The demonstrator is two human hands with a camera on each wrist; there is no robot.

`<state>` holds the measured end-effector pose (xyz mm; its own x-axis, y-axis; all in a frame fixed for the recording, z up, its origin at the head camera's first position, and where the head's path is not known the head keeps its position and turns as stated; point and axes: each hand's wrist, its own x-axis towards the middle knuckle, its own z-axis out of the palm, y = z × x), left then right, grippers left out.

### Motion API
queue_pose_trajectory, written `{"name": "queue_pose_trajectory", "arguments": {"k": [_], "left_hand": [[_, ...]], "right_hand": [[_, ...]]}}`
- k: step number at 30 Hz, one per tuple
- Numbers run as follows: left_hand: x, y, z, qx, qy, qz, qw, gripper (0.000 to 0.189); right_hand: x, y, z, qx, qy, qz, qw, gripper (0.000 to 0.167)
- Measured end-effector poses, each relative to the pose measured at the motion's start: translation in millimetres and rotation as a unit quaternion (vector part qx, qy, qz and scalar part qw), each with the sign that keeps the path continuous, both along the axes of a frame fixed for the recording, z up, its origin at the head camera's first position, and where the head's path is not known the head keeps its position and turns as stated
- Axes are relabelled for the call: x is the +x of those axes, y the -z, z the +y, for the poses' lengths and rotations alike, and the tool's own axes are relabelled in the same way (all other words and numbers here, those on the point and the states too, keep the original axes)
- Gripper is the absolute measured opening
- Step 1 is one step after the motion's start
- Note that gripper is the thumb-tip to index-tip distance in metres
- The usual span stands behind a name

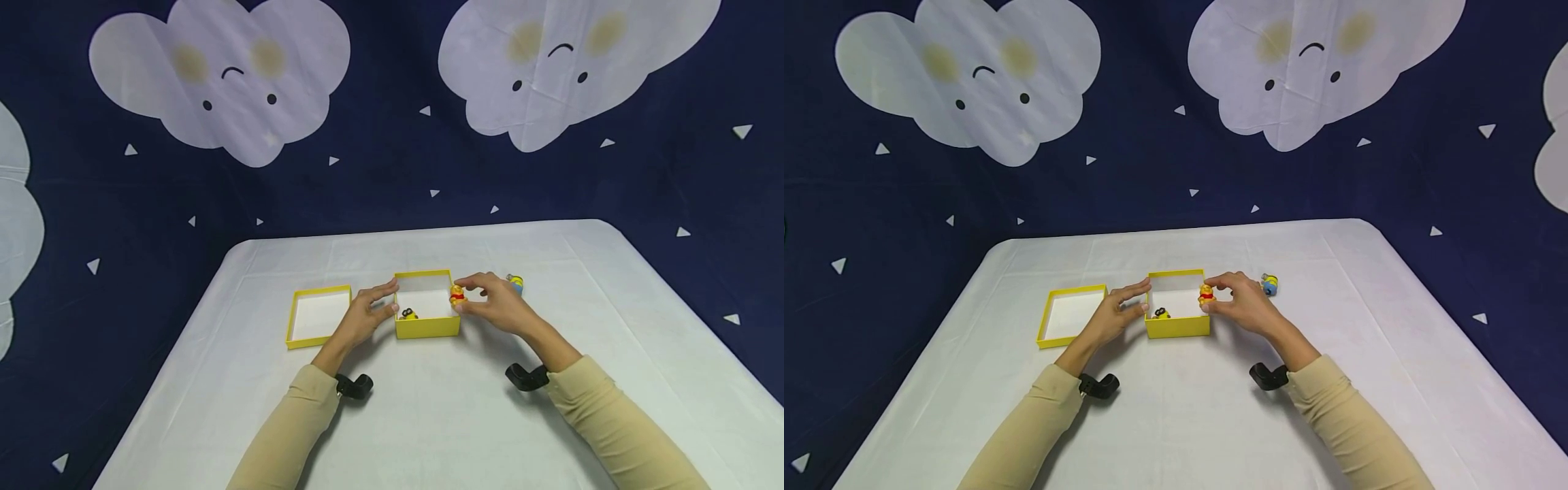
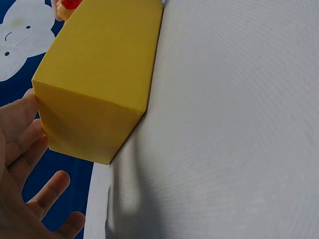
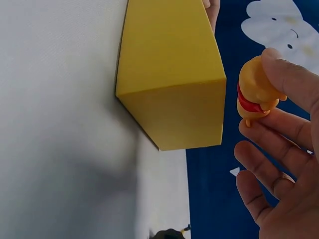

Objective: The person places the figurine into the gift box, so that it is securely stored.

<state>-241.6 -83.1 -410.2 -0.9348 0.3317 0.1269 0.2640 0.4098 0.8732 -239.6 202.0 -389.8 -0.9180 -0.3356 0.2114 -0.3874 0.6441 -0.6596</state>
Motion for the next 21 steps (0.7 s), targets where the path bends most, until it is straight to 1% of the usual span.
{"name": "queue_pose_trajectory", "arguments": {"k": [3, 5, 8, 14, 21], "left_hand": [[-8.4, 14.3, -1.2, 0.008, -0.006, 0.004, 0.9999, 0.044], [-9.7, 17.2, -1.5, 0.012, -0.008, 0.01, 0.9998, 0.044], [-10.0, 18.7, -2.1, 0.013, -0.011, 0.015, 0.9997, 0.043], [-8.8, 18.3, -2.5, 0.005, -0.016, 0.011, 0.9998, 0.043], [-8.4, 17.4, -2.5, 0.004, -0.017, 0.013, 0.9998, 0.043]], "right_hand": [[-2.3, 0.4, -3, 0.004, 0.008, -0.015, 0.9998, 0.053], [-3.6, 0.7, -6, 0.007, 0.012, -0.022, 0.9997, 0.053], [-5.9, 1.8, -9, 0.011, 0.018, -0.027, 0.9994, 0.052], [-9.6, 3.9, -17, 0.014, 0.02, -0.04, 0.9989, 0.051], [-13.3, 4.9, -24, 0.025, 0.011, -0.037, 0.9989, 0.051]]}}
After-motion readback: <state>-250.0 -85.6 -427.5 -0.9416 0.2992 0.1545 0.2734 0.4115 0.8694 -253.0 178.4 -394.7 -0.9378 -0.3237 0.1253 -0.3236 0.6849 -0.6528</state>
